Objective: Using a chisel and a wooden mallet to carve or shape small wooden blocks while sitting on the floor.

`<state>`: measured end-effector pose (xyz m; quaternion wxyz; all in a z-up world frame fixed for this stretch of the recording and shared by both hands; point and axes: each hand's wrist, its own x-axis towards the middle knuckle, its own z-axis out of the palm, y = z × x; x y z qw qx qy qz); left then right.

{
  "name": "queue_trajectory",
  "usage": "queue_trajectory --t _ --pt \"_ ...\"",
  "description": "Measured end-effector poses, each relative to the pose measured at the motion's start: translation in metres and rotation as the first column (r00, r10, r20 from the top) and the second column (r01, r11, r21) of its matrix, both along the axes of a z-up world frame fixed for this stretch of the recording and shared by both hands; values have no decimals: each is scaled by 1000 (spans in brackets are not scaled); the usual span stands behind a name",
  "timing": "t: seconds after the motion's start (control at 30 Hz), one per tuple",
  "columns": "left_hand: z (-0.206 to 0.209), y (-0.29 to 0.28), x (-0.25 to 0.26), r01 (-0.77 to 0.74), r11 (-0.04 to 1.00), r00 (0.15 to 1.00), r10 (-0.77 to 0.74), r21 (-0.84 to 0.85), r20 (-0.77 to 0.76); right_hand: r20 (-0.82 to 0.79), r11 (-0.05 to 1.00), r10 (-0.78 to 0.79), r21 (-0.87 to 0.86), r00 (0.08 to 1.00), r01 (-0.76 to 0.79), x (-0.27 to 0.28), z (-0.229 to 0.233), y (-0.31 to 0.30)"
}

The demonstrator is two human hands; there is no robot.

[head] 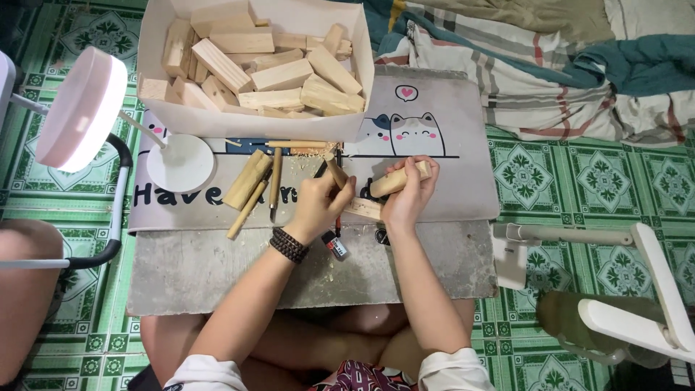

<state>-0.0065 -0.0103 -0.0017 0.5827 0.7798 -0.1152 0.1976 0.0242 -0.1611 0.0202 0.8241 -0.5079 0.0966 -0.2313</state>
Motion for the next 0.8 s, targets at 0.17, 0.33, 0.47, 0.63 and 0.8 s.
queue_trajectory --t 0.17,0.33,0.47,0.63,0.8 --pt "-6 -3 0 -9 998 998 5 62 57 3 999 -11 36 1000 11 2 2 1" --pt "-14 -5 2 -19 995 991 6 95 136 -7 999 -5 47 1000 6 3 1 -1" --pt "-10 -5 2 -27 995 986 11 98 166 -18 999 0 37 1000 1 3 1 0" --pt "-11 -5 1 -34 994 986 17 101 167 -14 1000 5 12 1000 -5 3 -3 -2" --pt "-9 -4 2 -37 995 986 22 89 163 -3 999 1 50 1000 0 1 1 -1"
